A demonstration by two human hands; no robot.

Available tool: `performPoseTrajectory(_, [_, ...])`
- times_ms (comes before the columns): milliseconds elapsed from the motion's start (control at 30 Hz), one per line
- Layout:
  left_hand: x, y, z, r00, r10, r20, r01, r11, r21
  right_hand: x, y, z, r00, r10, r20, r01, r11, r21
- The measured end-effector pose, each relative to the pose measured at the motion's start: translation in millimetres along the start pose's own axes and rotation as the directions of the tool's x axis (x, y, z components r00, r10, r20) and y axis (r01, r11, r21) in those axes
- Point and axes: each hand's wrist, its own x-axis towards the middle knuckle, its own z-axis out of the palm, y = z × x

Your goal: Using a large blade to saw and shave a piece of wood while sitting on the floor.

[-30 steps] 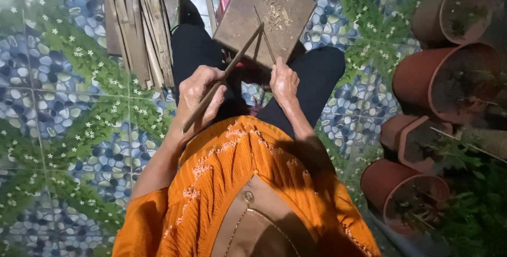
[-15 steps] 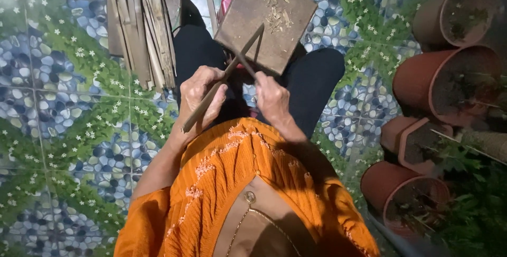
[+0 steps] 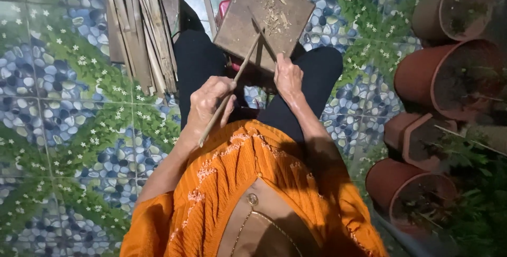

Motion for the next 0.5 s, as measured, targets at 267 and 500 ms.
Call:
performPoseTrajectory(267, [6,-9,-2,0.999,0.022,-0.050,-0.025,0.999,-0.045,-39,-44,-32,0.993,-0.102,-0.060,0.111,0.978,0.178])
performPoseTrajectory(500, [15,1,-2,0.993,0.101,-0.056,-0.105,0.991,-0.086,-32,-22,-15,0.994,-0.093,-0.065,0.104,0.974,0.202])
